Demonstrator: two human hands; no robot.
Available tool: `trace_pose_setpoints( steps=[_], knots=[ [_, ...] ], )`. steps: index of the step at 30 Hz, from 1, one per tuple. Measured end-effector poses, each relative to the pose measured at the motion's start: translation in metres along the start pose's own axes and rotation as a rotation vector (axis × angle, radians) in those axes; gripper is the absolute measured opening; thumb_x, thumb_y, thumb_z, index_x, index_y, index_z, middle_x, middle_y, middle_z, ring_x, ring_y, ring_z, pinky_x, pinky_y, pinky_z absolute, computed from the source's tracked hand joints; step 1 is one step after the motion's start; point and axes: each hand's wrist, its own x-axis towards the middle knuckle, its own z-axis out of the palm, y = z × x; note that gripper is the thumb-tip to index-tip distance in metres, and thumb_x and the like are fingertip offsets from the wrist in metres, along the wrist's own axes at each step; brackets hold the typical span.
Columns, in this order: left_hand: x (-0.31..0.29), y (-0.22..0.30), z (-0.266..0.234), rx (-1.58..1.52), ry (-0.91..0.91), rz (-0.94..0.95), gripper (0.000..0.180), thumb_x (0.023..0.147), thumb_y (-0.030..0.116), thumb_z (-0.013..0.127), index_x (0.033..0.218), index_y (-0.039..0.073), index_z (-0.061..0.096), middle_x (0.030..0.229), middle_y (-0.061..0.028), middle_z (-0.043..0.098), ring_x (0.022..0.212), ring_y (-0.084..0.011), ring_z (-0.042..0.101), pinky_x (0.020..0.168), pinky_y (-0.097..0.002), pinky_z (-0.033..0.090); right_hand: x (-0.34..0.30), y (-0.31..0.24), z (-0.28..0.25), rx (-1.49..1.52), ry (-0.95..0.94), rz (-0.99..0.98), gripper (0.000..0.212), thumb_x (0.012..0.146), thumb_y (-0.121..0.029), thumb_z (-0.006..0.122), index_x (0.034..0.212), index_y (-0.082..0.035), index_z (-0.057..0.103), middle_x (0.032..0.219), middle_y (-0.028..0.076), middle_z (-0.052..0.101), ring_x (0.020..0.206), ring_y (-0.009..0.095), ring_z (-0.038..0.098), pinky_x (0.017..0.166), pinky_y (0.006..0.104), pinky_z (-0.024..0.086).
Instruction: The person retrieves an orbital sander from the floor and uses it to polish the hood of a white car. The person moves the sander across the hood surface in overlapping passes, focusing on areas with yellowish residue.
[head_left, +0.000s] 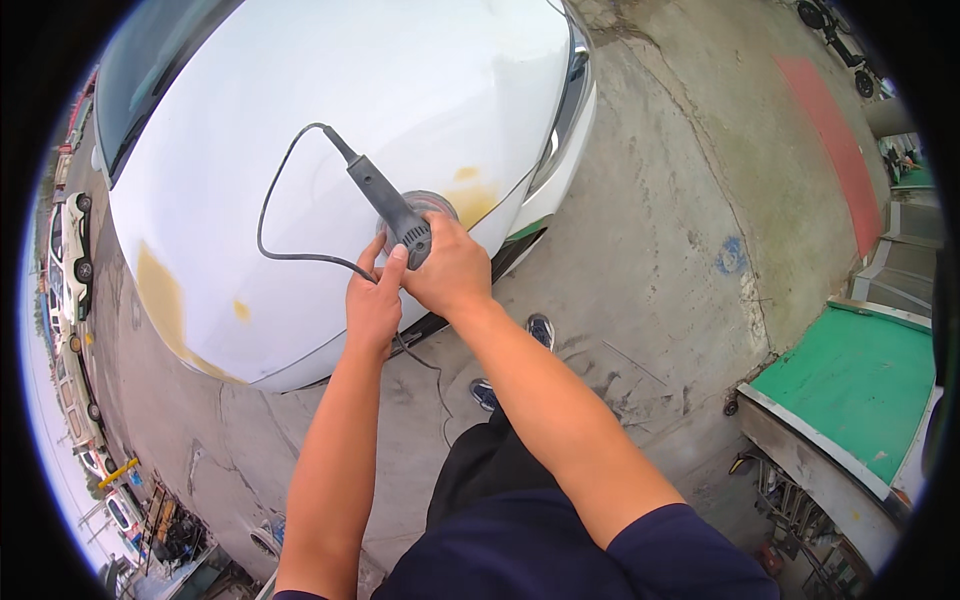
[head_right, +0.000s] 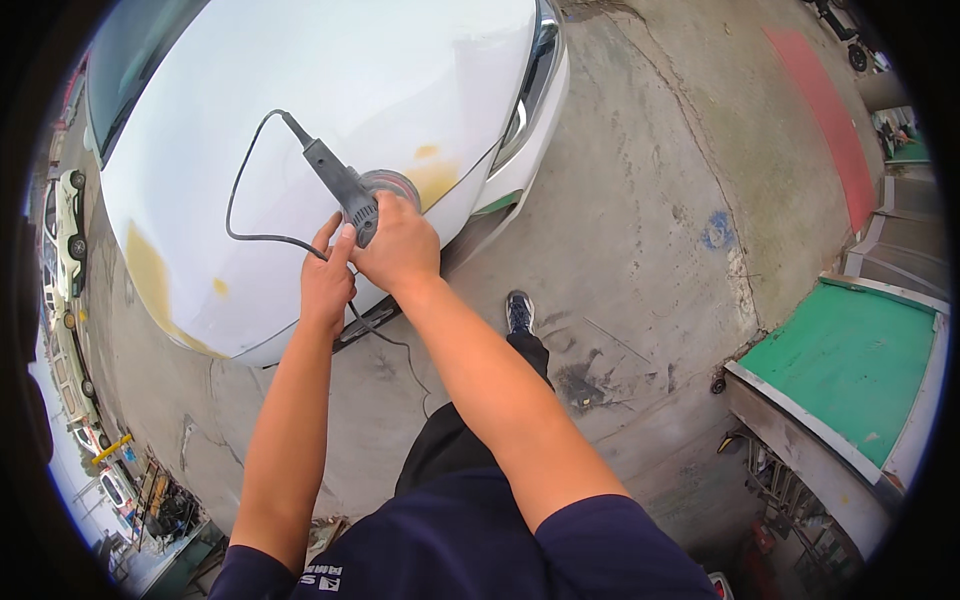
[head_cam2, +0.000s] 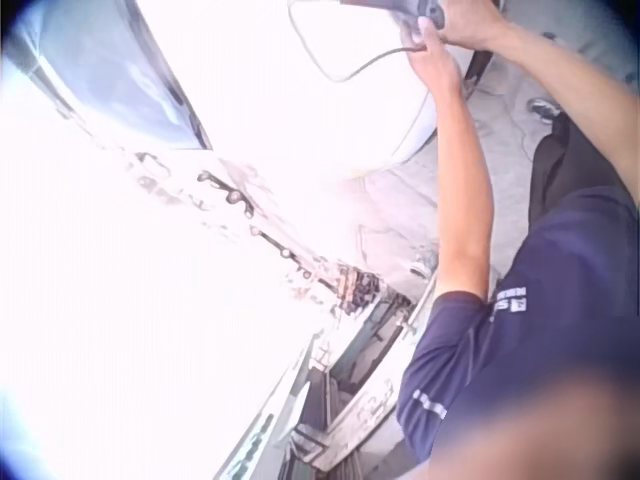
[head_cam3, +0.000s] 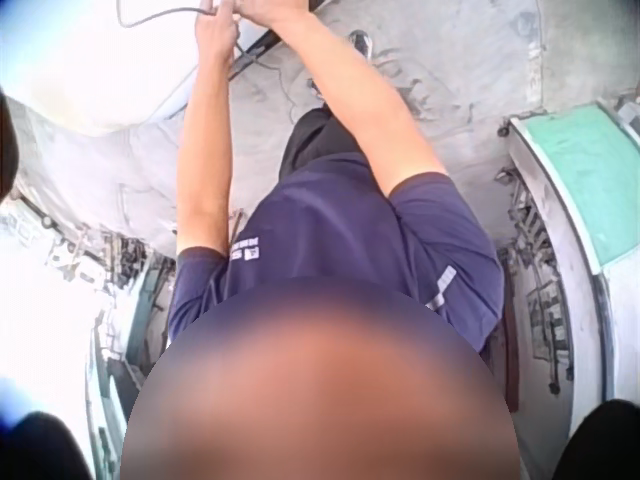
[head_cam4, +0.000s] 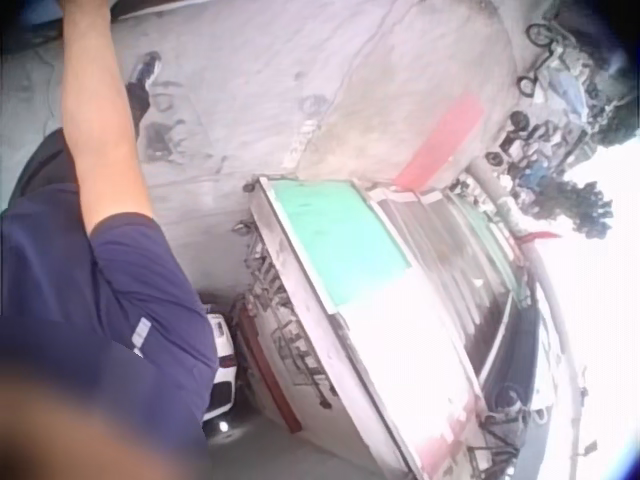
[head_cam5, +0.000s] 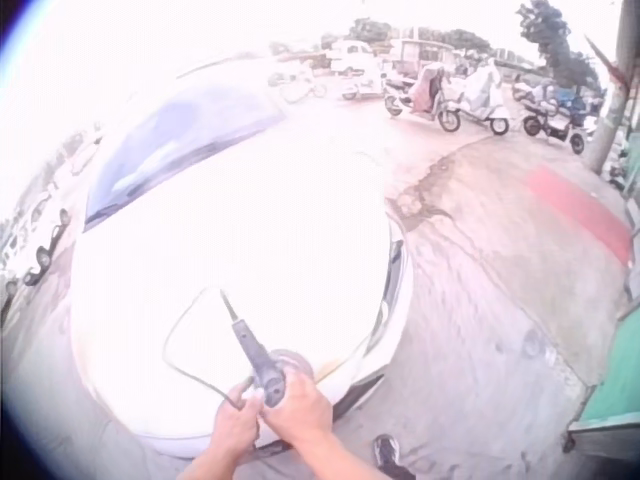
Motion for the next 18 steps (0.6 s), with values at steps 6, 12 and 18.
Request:
trace_pose_setpoints(
  steps=[6,12,18],
  knots=[
    [0.019,0.038,0.039,-0.019,-0.107,-0.123,0.059,0.106,0.046,0.063,0.15,0.007,0.058,0.075,0.0057,0.053,0.059,-0.0042,0.041,0.051,-0.0246,0.033,0.031,0.011,-0.018,0.075,0.065,0.006,0.055,0.088,-0.032,0.07,0.132,-0.001,0.061,0.125,0.019,0.07,0.112,0.038,0.069,0.092,0.047,0.057],
    [0.03,0.055,0.064,0.001,-0.08,-0.122,0.052,0.108,0.046,0.059,0.144,0.008,0.062,0.069,0.0081,0.049,0.053,-0.0037,0.037,0.047,-0.0255,0.029,0.051,0.018,-0.036,0.108,0.057,0.037,0.053,0.089,-0.033,0.069,0.13,-0.001,0.063,0.121,0.02,0.071,0.108,0.04,0.071,0.089,0.0478,0.057],
    [0.034,0.053,0.059,-0.033,-0.039,-0.14,0.048,0.109,0.046,0.057,0.139,0.009,0.064,0.07,0.0083,0.05,0.053,-0.0036,0.037,0.046,-0.0254,0.028,0.056,0.014,-0.034,0.155,0.005,0.014,0.05,0.089,-0.025,0.07,0.131,0.0,0.059,0.122,0.021,0.067,0.109,0.039,0.069,0.088,0.0481,0.058]
  ],
)
